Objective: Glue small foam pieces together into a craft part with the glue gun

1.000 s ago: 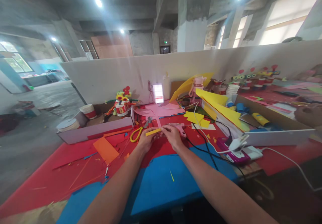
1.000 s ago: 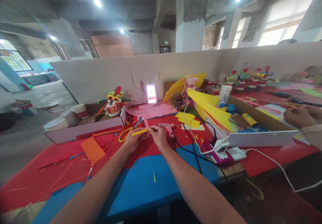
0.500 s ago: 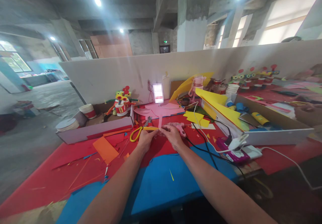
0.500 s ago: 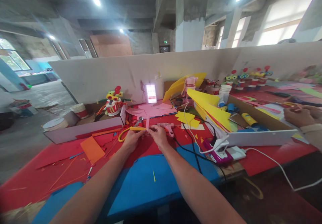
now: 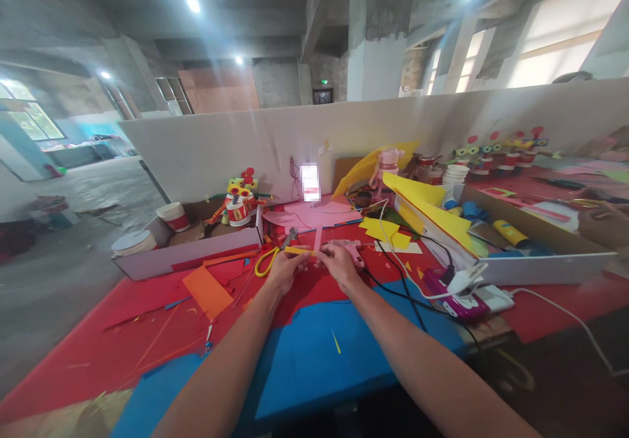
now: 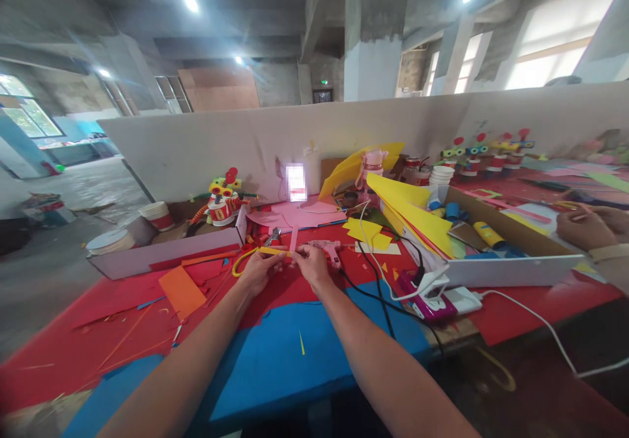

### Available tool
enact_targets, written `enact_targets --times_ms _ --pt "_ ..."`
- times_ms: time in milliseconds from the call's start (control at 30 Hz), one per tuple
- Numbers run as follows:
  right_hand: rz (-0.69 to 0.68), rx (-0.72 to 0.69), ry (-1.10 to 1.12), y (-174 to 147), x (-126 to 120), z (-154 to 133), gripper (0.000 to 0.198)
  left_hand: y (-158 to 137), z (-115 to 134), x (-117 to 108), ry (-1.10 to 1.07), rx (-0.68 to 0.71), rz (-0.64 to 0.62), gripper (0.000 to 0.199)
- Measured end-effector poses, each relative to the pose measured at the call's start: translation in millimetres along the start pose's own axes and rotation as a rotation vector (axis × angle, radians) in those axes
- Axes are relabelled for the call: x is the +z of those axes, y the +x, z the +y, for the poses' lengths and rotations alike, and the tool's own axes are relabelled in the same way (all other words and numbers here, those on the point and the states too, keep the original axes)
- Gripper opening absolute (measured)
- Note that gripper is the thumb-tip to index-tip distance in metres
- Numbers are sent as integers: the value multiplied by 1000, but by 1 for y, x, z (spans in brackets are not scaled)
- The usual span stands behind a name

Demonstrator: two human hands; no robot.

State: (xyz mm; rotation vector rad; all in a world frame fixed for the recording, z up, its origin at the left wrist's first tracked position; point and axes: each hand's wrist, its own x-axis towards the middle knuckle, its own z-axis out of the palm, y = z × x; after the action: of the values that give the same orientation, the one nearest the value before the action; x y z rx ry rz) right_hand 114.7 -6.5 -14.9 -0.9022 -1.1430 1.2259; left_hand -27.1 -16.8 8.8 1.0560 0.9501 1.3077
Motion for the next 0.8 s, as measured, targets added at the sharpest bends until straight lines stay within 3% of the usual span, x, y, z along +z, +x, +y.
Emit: enact_targets --times_ms 333,533,800 --pt "-13 -31 -11 -1 3 3 35 -1 -2 4 -71 -44 -43 35" --pt "-31 -9 21 -2 5 0 38 1 -3 2 24 39 7 27" --pt "-11 -37 -27 0 3 2 38 3 -1 0 16 20 42 29"
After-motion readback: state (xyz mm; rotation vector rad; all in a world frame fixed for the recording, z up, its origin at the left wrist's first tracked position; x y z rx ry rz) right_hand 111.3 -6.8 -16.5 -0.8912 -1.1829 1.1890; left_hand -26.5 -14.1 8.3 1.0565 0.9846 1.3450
